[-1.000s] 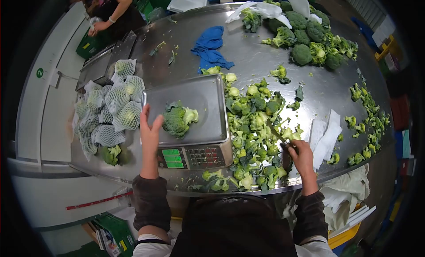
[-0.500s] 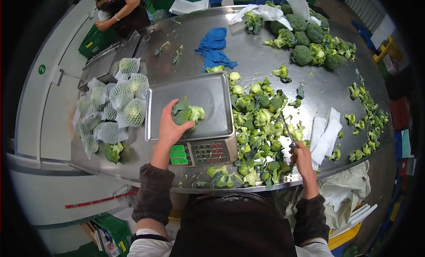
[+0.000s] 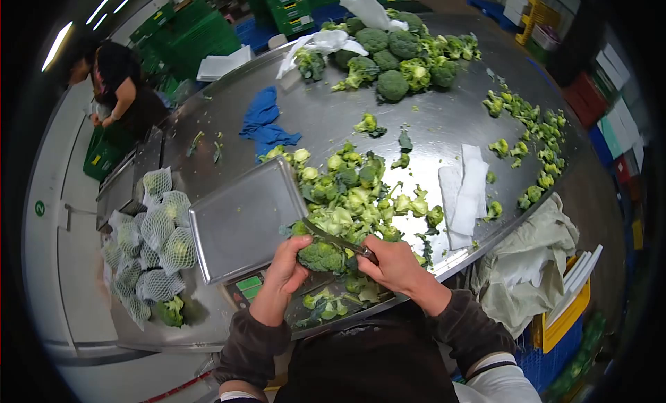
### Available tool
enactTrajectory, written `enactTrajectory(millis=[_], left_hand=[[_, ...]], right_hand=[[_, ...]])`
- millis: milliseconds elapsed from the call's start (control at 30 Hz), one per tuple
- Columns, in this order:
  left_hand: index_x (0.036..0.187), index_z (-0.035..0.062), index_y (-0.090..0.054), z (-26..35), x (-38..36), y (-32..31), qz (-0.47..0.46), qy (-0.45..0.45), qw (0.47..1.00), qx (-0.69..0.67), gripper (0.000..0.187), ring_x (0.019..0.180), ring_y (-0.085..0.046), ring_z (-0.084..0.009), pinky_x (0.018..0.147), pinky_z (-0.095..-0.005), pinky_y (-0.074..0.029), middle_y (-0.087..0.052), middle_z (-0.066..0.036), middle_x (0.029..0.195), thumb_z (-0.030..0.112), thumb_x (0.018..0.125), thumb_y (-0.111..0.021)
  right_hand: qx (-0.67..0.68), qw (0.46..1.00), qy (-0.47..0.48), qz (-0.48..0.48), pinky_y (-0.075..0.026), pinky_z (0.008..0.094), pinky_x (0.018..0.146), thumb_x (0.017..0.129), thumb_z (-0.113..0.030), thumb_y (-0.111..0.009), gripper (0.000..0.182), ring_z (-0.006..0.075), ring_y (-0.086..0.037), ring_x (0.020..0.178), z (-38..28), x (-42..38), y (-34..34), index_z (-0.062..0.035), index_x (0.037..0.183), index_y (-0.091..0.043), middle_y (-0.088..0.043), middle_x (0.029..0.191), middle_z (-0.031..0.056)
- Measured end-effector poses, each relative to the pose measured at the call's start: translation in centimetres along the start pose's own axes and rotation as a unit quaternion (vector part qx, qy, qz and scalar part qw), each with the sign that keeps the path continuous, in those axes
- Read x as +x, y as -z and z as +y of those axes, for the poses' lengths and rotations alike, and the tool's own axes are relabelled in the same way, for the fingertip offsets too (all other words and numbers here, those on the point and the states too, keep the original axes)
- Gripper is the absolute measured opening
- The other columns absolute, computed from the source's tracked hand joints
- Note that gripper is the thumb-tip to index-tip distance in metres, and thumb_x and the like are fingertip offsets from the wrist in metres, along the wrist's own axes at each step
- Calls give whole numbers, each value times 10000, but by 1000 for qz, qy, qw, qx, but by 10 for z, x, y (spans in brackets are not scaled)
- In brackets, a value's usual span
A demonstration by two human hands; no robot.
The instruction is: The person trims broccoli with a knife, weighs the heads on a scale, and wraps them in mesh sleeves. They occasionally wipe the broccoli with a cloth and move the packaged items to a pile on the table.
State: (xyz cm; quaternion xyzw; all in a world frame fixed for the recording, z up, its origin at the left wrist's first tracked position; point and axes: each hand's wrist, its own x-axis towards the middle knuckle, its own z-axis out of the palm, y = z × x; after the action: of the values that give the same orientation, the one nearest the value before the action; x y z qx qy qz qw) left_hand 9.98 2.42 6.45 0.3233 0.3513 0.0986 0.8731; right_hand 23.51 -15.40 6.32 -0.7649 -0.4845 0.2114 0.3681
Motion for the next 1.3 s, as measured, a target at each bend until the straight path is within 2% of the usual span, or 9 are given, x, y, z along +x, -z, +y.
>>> enactTrajectory(millis=[200, 433, 500, 600, 667, 900, 1133, 1200, 1300], left_hand=[[1106, -77, -512, -4, -9, -33, -32, 24, 998, 50, 355, 860, -619, -213, 731, -331, -536, -605, -152, 1021, 130, 819, -538], [1183, -60, -459, -26, -11, -37, 62, 32, 995, 73, 426, 996, -573, -261, 851, -389, -497, -556, -157, 1112, 62, 783, -537], [1230, -59, -412, -24, -11, -19, -4, -59, 998, 25, 510, 1022, -565, -257, 854, -383, -500, -527, -168, 1162, 38, 744, -535], [1296, -38, -355, 3, -26, -21, -9, -175, 975, 138, 663, 1071, -537, -232, 910, -357, -454, -503, -146, 1201, 64, 680, -577], [1350, -3, -297, 12, -21, -30, -13, -286, 931, 227, 813, 1094, -511, -207, 964, -332, -396, -500, -114, 1200, 75, 618, -640], [1359, 11, -279, 12, -24, -23, -41, -268, 914, 302, 884, 1108, -486, -200, 962, -320, -380, -474, -112, 1212, 71, 569, -670], [1326, 2, -330, 11, -21, -25, -33, -285, 868, 406, 883, 1126, -454, -202, 978, -322, -352, -447, -105, 1213, 118, 523, -678], [1316, -1, -343, 7, -17, -22, -35, -245, 899, 361, 877, 1114, -458, -200, 973, -314, -351, -441, -92, 1200, 118, 515, -680], [1310, 4, -356, 8, -21, -21, -37, -244, 908, 338, 880, 1124, -445, -198, 973, -308, -346, -428, -89, 1203, 123, 503, -686]], right_hand=[[24, 999, -20, 31, -446, 408, 518, 801, -274, -579, 214, 349, -576, 586, 21, 1, 8, -76, 831, -504, -563, 604, 128], [-23, 992, -121, -40, -470, 450, 626, 821, -334, -549, 294, 375, -605, 704, 52, -20, -7, -53, 904, -528, -623, 708, 174], [-3, 972, -234, -12, -471, 466, 659, 828, -335, -535, 347, 415, -595, 714, 79, -29, -4, -4, 926, -562, -613, 726, 229], [-25, 967, -242, -77, -469, 474, 661, 838, -336, -527, 347, 429, -590, 718, 86, -43, 2, 2, 907, -564, -606, 732, 249], [-4, 987, -154, -46, -472, 453, 619, 834, -328, -547, 319, 403, -594, 681, 81, -24, 3, -9, 858, -546, -606, 692, 218], [-25, 997, 19, -65, -439, 424, 494, 810, -319, -595, 267, 348, -571, 548, 15, -14, 51, -62, 809, -519, -577, 576, 121], [-81, 993, 19, -79, -456, 438, 542, 819, -318, -568, 271, 364, -573, 582, 17, -11, 51, -53, 810, -514, -590, 613, 143], [-24, 994, -104, -14, -453, 435, 561, 839, -320, -551, 298, 373, -564, 575, 34, -13, 38, -24, 820, -522, -583, 614, 165], [35, 980, -195, -26, -442, 422, 557, 859, -321, -543, 333, 362, -557, 553, 61, -20, 39, 9, 814, -533, -566, 590, 173]])
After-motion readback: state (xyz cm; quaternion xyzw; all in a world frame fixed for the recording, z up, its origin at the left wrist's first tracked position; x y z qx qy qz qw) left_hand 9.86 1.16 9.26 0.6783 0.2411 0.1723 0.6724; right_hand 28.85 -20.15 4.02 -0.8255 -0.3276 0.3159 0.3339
